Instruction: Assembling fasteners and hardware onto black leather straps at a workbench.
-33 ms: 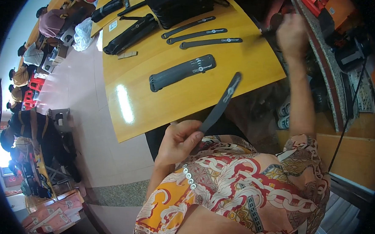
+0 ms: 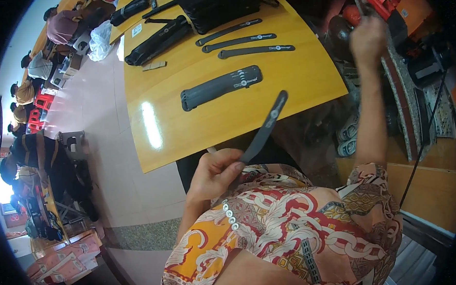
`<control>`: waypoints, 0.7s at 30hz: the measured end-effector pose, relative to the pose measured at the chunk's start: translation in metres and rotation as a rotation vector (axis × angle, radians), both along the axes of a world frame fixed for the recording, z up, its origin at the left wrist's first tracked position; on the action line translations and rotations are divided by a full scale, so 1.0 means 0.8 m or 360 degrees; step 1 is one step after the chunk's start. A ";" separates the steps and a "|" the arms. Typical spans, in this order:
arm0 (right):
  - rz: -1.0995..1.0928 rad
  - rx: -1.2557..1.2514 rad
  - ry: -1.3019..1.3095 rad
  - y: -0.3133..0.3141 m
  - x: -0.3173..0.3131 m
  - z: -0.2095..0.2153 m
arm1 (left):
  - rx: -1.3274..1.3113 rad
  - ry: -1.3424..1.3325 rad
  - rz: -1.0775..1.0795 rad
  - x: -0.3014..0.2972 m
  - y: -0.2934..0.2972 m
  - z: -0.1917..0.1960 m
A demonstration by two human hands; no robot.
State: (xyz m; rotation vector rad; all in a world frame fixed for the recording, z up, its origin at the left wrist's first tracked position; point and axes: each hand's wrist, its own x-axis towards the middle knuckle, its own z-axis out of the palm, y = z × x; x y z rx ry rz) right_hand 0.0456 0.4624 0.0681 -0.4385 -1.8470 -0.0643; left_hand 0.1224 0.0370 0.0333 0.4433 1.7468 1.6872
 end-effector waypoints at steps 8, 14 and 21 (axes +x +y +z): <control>0.0524 0.0296 -0.0644 -0.049 0.024 -0.060 | -0.0293 0.0537 0.0037 -0.025 -0.017 -0.018; 0.0941 -0.0243 -0.1217 -0.128 0.023 -0.100 | -0.0392 0.0713 -0.0070 -0.025 -0.016 -0.004; 0.1792 -0.0627 -0.1131 -0.168 0.041 -0.042 | -0.0539 0.0728 0.0025 -0.038 0.006 0.012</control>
